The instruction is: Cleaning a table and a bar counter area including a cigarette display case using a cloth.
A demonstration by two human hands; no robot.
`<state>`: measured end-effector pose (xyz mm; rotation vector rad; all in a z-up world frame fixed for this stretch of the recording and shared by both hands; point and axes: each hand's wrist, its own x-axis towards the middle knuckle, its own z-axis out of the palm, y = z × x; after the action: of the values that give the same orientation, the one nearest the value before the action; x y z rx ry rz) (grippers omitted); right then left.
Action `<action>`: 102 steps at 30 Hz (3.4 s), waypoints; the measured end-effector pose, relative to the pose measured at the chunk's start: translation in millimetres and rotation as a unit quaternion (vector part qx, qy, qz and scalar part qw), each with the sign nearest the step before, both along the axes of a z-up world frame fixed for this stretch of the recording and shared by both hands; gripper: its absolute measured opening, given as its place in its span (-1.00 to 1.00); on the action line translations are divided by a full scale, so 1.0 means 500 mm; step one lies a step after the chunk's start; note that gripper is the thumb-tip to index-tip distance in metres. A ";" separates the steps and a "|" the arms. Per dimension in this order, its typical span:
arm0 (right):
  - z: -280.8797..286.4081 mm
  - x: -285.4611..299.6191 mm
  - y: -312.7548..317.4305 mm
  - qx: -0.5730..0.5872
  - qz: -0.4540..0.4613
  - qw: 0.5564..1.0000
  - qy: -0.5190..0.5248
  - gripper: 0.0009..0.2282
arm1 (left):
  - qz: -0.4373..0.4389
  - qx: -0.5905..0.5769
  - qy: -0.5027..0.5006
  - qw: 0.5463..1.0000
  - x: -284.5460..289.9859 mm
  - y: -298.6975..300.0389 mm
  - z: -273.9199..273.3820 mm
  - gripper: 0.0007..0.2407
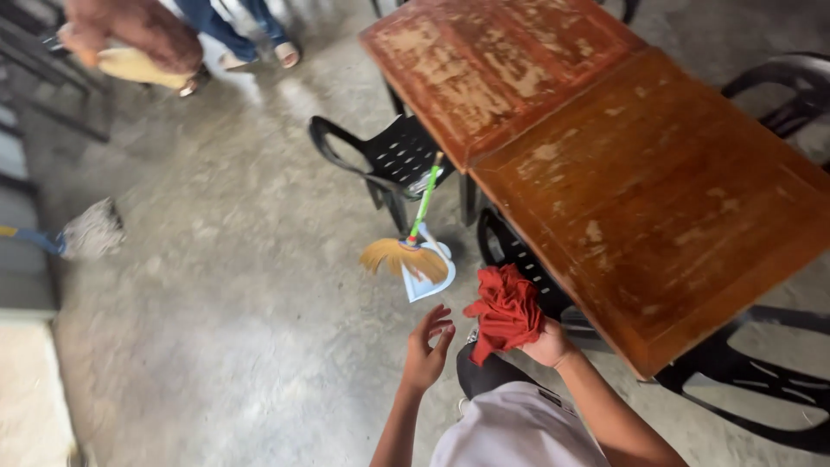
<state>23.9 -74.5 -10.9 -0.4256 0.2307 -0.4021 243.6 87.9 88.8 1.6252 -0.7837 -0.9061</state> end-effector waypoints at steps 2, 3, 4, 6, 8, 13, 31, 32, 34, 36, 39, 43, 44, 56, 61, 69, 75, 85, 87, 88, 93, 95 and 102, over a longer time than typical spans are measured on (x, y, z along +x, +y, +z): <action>-0.018 -0.008 -0.029 0.000 -0.025 1.000 0.012 -0.41 | -0.034 -0.004 -0.001 0.999 0.019 -0.058 0.002 -0.60; -0.026 -0.008 -0.047 -0.001 -0.035 0.999 0.022 -0.40 | -0.053 -0.010 -0.004 0.999 0.030 -0.091 0.004 -0.60; -0.026 -0.010 -0.055 0.002 -0.048 0.999 0.023 -0.40 | -0.066 -0.008 -0.003 0.998 0.039 -0.109 0.008 -0.60; -0.023 -0.013 -0.082 -0.076 -0.075 0.994 0.028 -0.38 | -0.096 -0.008 -0.014 0.995 0.055 -0.153 0.018 -0.60; 0.134 0.028 -0.097 -0.095 -0.105 0.990 0.025 -0.34 | -0.115 -0.006 -0.013 0.993 0.075 -0.202 0.017 -0.59; 0.343 0.066 -0.140 -0.134 -0.139 0.980 -0.049 -0.26 | -0.169 0.002 -0.030 0.985 0.115 -0.319 0.055 -0.56; 0.156 0.096 -0.071 -0.190 -0.506 0.580 0.610 -0.72 | -0.557 -0.212 -0.251 0.763 0.092 -0.760 -0.074 -0.23; 0.159 0.089 -0.066 -0.221 -0.528 0.534 0.622 -0.72 | -0.571 -0.212 -0.265 0.747 0.065 -0.774 -0.063 -0.22; 0.165 0.085 -0.041 -0.244 -0.555 0.473 0.639 -0.72 | -0.595 -0.221 -0.273 0.723 0.018 -0.781 -0.045 -0.20; 0.171 0.089 -0.008 -0.234 -0.570 0.438 0.655 -0.73 | -0.628 -0.210 -0.283 0.694 -0.019 -0.770 -0.027 -0.17; 0.146 0.081 0.057 -0.228 -0.611 0.376 0.659 -0.76 | -0.665 -0.226 -0.267 0.659 -0.078 -0.730 -0.001 -0.16; 0.114 0.061 0.163 -0.189 -0.648 0.286 0.681 -0.72 | -0.709 -0.270 -0.233 0.608 -0.153 -0.666 -0.040 -0.16; 0.104 0.058 0.198 -0.164 -0.652 0.273 0.688 -0.72 | -0.728 -0.254 -0.233 0.593 -0.170 -0.646 -0.048 -0.15; 0.233 0.131 0.551 0.003 -0.653 0.023 0.757 -0.52 | -0.828 -0.226 -0.289 0.425 -0.289 -0.388 -0.047 -0.06; 0.225 0.168 0.669 0.004 -0.604 -0.047 0.795 -0.53 | -0.830 -0.303 -0.259 0.390 -0.302 -0.301 -0.061 -0.02; 0.246 0.219 0.759 -0.021 -0.582 -0.110 0.806 -0.56 | -0.836 -0.313 -0.347 0.288 -0.313 -0.183 -0.082 0.03; 0.242 0.246 0.799 -0.030 -0.568 -0.066 0.820 -0.62 | -0.841 -0.320 -0.343 0.268 -0.332 -0.135 -0.116 0.05; 0.245 0.193 0.791 -0.037 -0.569 -0.015 0.821 -0.63 | -0.868 -0.280 -0.327 0.246 -0.392 -0.140 -0.105 0.01; 0.252 0.168 0.772 -0.038 -0.576 0.002 0.817 -0.62 | -0.862 -0.250 -0.376 0.232 -0.411 -0.155 -0.093 -0.01; 0.258 0.151 0.761 -0.041 -0.577 0.004 0.816 -0.62 | -0.860 -0.249 -0.378 0.234 -0.423 -0.166 -0.091 -0.01; 0.277 0.042 0.716 -0.040 -0.573 0.017 0.818 -0.56 | -0.849 -0.276 -0.355 0.278 -0.496 -0.211 -0.055 -0.01; 0.284 0.015 0.685 -0.044 -0.566 0.011 0.823 -0.58 | -0.843 -0.275 -0.361 0.287 -0.502 -0.253 -0.011 -0.02; 0.348 -0.086 0.635 -0.046 -0.558 0.027 0.828 -0.58 | -0.826 -0.290 -0.355 0.329 -0.547 -0.310 0.072 -0.04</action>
<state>-18.9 243.2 163.2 -0.5387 3.2191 -1.3175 -29.7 -67.0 124.9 -0.2164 -3.1643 -0.7421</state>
